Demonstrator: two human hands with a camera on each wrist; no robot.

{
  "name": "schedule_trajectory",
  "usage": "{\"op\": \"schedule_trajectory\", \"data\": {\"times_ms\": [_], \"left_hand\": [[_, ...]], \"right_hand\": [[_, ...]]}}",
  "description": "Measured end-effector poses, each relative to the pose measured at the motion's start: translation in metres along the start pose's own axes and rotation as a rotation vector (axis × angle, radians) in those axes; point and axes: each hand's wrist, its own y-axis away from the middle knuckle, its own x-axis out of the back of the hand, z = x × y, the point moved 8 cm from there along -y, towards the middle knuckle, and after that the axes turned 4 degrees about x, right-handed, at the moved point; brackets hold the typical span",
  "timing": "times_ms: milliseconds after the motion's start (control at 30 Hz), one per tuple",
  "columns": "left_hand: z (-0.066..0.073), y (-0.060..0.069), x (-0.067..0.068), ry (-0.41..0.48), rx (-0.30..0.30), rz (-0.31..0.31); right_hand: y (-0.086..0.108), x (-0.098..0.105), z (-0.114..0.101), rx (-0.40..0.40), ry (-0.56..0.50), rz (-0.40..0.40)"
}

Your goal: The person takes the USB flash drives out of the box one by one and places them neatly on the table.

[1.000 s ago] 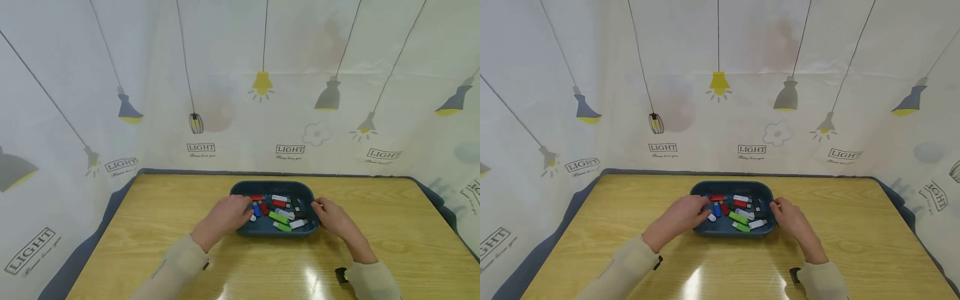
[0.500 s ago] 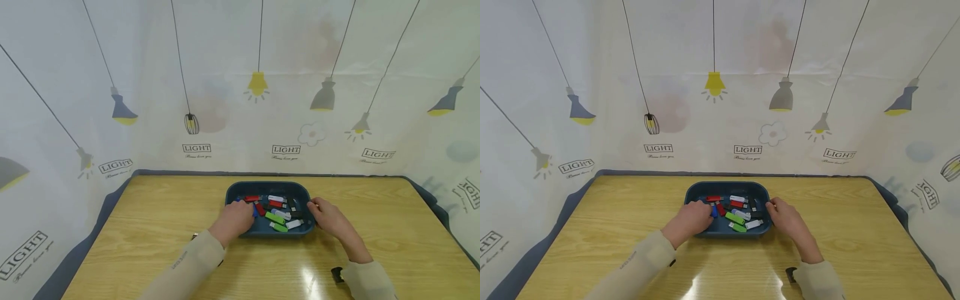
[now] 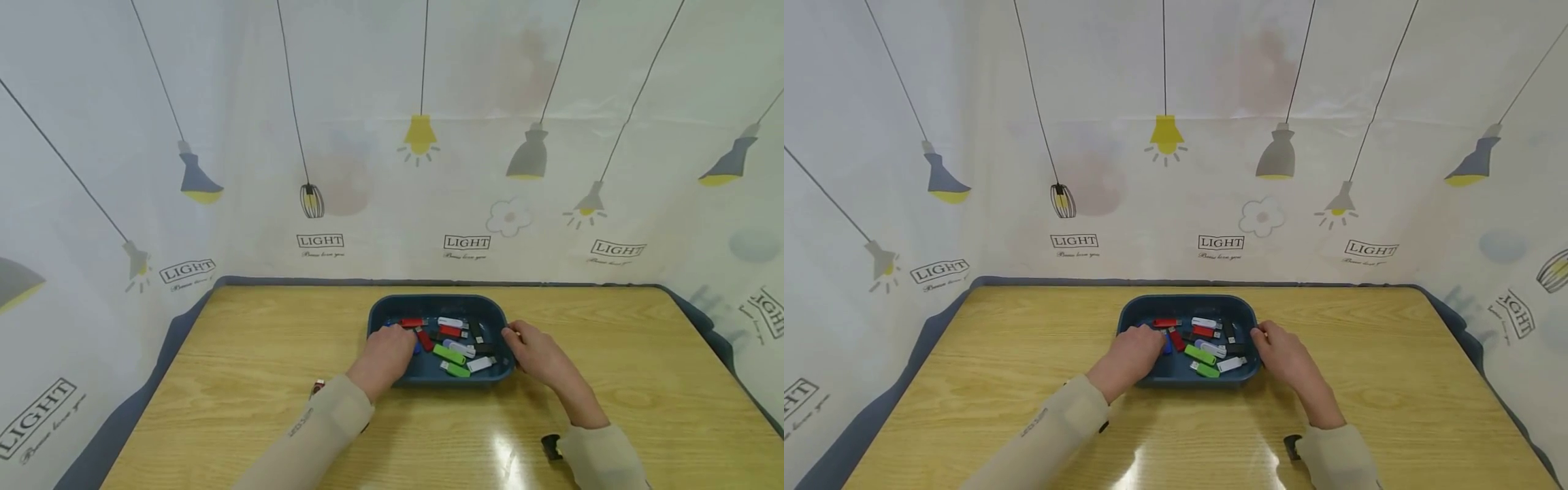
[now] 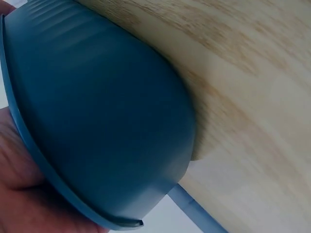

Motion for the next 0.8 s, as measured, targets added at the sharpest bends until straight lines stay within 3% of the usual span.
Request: {"op": "schedule_trajectory", "data": {"times_ms": [167,367,533,800], "left_hand": [[-0.002,0.0,-0.001,0.008,0.013,0.015],[-0.003,0.002,0.008,0.05,0.01,0.112],[-0.009,0.005,0.017,0.148,0.031,0.136],[-0.032,0.025,0.033,0.334,0.067,0.186]], "right_hand": [[0.0,0.0,0.001,0.004,0.006,0.001],[0.001,0.001,0.0,0.046,0.007,0.002],[0.001,0.001,-0.002,0.06,0.003,0.001],[0.0,0.0,0.001,0.035,-0.005,0.001]]}}
